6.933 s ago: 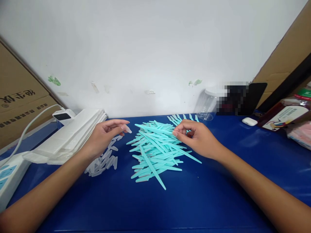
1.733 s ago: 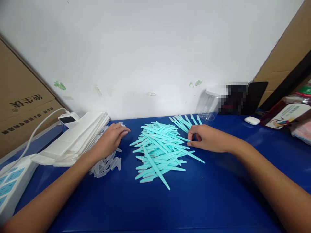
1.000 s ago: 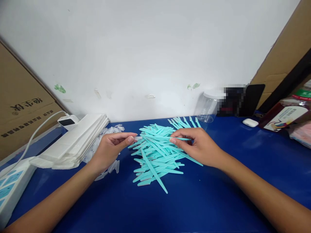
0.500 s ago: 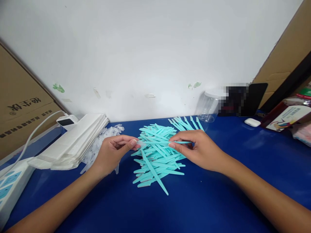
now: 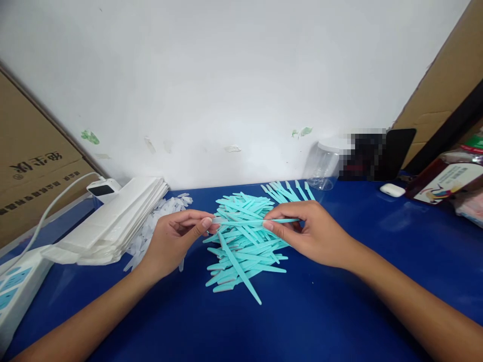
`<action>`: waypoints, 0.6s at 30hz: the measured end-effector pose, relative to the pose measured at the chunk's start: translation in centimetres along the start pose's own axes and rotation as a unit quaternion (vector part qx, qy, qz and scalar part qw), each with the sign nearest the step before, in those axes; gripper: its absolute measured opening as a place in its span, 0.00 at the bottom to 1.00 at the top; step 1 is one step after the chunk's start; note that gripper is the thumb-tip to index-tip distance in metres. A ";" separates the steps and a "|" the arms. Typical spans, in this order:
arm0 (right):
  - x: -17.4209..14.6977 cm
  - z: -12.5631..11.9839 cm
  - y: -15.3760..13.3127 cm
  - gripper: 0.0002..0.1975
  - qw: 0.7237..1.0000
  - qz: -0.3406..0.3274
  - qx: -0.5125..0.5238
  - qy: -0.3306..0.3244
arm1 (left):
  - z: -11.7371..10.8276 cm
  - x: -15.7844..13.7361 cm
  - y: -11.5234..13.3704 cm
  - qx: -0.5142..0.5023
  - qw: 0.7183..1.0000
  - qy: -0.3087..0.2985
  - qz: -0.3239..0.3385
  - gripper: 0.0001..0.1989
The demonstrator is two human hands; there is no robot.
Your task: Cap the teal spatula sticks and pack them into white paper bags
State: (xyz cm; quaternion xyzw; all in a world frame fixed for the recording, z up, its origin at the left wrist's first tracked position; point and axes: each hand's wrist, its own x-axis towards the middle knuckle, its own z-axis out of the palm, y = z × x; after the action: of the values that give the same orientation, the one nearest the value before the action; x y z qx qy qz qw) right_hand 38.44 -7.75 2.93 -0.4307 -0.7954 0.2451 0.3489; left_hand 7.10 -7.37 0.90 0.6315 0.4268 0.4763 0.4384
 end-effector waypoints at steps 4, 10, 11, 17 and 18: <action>0.1 -0.2 -0.1 0.15 1.000 0.009 0.005 0.021 | 0.1 0.0 0.1 -0.009 1.000 0.006 0.003 0.14; 0.1 -0.5 0.0 0.14 1.000 0.014 0.000 0.025 | 0.1 0.0 0.1 -0.004 1.000 0.004 0.008 0.12; 0.0 -0.4 0.0 0.14 1.000 0.011 0.003 0.013 | 0.1 -0.1 0.0 -0.002 1.000 0.000 0.011 0.12; -0.4 0.9 -0.7 0.14 0.999 0.009 0.042 -0.012 | 0.6 -0.8 0.1 0.002 1.000 -0.027 0.011 0.11; -0.5 1.1 -0.8 0.15 0.999 0.009 0.050 -0.019 | 0.8 -1.0 0.1 0.003 0.999 -0.030 0.011 0.11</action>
State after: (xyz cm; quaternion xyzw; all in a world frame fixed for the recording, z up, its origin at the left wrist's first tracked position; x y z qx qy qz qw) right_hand 37.36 -8.67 2.56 -0.4155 -0.7847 0.2953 0.3528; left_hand 7.66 -8.50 0.66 0.6513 0.4083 0.4607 0.4437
